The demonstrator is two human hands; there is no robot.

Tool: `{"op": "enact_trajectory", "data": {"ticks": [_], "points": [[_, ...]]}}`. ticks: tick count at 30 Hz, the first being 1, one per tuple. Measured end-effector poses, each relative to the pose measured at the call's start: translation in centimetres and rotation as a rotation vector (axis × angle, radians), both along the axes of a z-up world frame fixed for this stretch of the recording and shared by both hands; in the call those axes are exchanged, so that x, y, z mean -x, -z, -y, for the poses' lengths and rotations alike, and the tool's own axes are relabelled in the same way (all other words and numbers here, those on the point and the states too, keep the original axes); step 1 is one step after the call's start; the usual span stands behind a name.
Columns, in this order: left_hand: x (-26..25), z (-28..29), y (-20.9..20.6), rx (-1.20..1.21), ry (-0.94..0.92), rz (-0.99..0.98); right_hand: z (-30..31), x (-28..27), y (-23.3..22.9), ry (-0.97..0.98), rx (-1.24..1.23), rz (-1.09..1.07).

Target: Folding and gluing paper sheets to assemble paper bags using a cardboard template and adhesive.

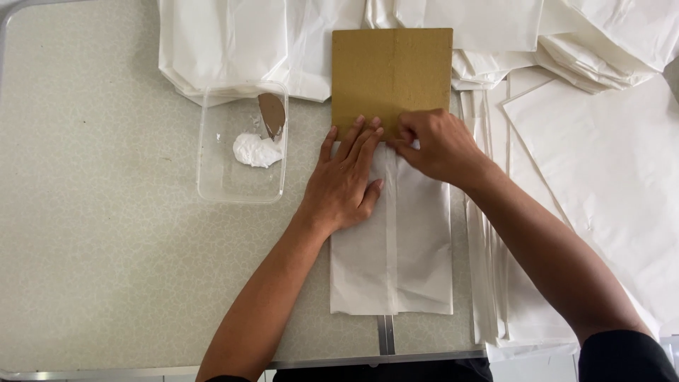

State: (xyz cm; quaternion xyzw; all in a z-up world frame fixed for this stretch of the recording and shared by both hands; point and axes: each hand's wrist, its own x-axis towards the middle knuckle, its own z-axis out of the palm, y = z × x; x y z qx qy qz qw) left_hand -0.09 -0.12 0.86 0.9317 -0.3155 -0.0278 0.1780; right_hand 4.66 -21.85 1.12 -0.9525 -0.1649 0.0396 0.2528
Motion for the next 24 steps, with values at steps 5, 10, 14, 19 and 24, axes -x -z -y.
{"op": "enact_trajectory", "data": {"ticks": [5,10,14,19,24], "points": [[0.3,-0.2,1.0,-0.008,-0.004,0.031,-2.2,0.5,-1.7,0.083,-0.209,-0.005],[-0.1,-0.1,1.4,-0.056,0.008,0.069,-8.0,0.5,-5.1,-0.031,-0.326,-0.028],[0.2,-0.4,0.7,0.095,-0.019,0.105,-13.1,-1.2,-6.0,-0.111,-0.265,0.092],[0.0,-0.6,1.8,0.334,-0.008,0.158,-17.2,-4.1,-4.6,-0.008,-0.065,0.123],[-0.2,-0.6,1.8,0.214,0.013,0.165,-18.1,-5.0,-3.7,0.070,-0.041,0.100]]}}
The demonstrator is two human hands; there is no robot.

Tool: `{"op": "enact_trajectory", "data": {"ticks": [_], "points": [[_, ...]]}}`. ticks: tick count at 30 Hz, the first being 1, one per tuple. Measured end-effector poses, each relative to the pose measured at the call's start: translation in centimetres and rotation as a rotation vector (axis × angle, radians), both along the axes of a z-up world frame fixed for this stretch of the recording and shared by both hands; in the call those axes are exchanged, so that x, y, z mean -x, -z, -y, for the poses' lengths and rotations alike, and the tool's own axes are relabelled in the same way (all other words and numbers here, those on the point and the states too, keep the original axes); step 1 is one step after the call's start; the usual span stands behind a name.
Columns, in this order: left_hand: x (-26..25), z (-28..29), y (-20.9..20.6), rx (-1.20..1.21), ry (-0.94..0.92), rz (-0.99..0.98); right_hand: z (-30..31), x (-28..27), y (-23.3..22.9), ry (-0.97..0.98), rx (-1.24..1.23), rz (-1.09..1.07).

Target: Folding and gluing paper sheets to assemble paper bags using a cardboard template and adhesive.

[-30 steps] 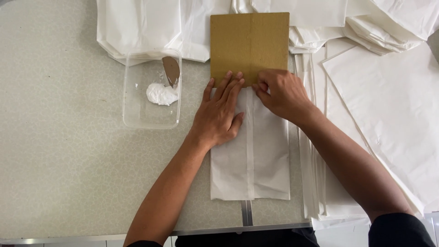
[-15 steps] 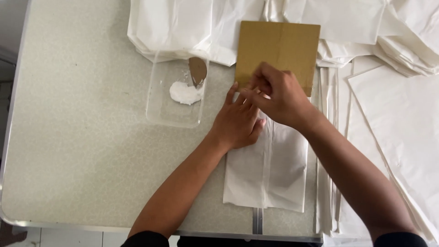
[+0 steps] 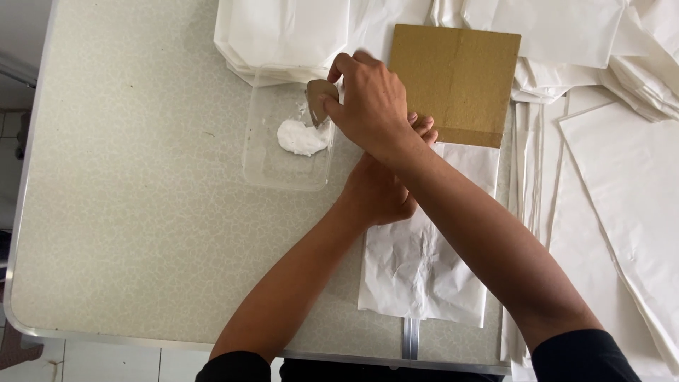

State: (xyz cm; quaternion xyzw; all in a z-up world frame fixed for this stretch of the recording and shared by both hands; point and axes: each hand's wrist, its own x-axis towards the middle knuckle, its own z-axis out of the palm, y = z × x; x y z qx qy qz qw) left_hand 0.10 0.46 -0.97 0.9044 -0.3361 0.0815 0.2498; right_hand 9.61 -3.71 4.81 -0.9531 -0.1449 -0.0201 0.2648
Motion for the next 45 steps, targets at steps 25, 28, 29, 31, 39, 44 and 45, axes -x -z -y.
{"op": "enact_trajectory", "data": {"ticks": [25,28,29,31,39,44,45], "points": [[-0.5,-0.2,0.2,0.338,-0.114,-0.002,17.2,6.1,1.4,0.276,0.025,0.221],[-0.6,0.0,0.1,0.293,-0.109,-0.016,18.6,5.5,2.3,0.449,-0.049,-0.062],[-0.6,0.0,0.0,0.306,-0.086,-0.011,19.0,5.2,2.6,0.466,-0.048,-0.115],[-0.6,0.1,-0.2,0.317,-0.065,-0.004,19.4,4.9,2.1,0.480,-0.049,-0.166],[0.2,-0.4,-1.3,0.559,-0.107,0.166,19.2,6.1,-0.2,0.413,-0.343,-0.086],[1.1,-0.5,-3.0,0.846,-0.267,0.004,19.1,6.6,-2.3,0.403,-0.789,-0.253],[1.1,-0.5,-3.0,0.941,-0.294,-0.070,19.3,6.5,-2.6,0.345,-0.988,-0.303]]}}
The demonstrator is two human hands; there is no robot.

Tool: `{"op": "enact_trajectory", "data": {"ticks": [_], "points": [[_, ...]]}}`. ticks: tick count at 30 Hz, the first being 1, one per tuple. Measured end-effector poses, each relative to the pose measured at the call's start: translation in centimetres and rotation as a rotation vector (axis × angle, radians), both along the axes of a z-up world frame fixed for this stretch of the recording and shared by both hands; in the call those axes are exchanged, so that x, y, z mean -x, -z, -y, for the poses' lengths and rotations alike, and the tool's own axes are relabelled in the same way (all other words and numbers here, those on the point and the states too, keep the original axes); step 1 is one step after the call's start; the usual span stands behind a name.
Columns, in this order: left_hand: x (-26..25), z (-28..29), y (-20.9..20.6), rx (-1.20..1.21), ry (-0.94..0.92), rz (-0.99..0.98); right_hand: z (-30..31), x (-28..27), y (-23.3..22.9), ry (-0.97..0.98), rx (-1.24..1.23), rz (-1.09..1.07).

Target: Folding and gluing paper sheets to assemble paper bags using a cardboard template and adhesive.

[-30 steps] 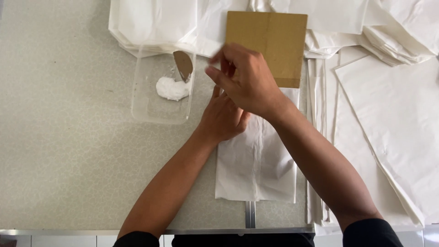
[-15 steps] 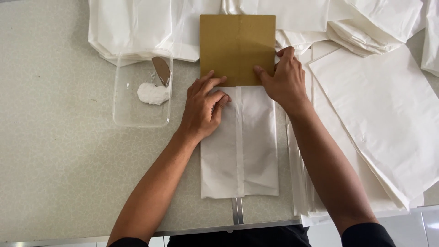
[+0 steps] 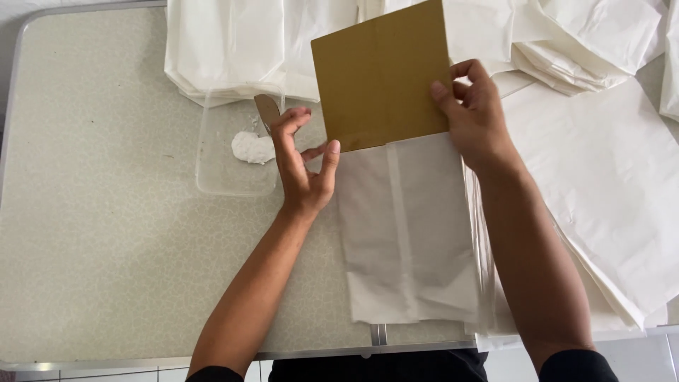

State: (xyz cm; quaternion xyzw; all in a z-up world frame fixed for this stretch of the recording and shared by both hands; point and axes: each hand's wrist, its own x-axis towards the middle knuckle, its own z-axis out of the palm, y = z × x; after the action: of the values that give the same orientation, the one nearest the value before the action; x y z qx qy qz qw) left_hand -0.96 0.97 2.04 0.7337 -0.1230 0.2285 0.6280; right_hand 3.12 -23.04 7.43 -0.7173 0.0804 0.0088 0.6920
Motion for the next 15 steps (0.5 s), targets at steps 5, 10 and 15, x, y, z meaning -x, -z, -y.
{"op": "enact_trajectory", "data": {"ticks": [5,10,15], "points": [[-0.4,0.3,2.6,0.281,0.179,-0.150,2.3,-0.3,-2.1,-0.059,-0.074,0.175],[-1.2,0.1,2.1,0.273,0.322,-0.352,0.6,1.7,-9.4,-0.150,0.133,0.357],[-2.3,0.4,3.5,0.358,0.414,-0.377,-3.0,5.0,-14.9,-0.180,0.730,0.595]]}}
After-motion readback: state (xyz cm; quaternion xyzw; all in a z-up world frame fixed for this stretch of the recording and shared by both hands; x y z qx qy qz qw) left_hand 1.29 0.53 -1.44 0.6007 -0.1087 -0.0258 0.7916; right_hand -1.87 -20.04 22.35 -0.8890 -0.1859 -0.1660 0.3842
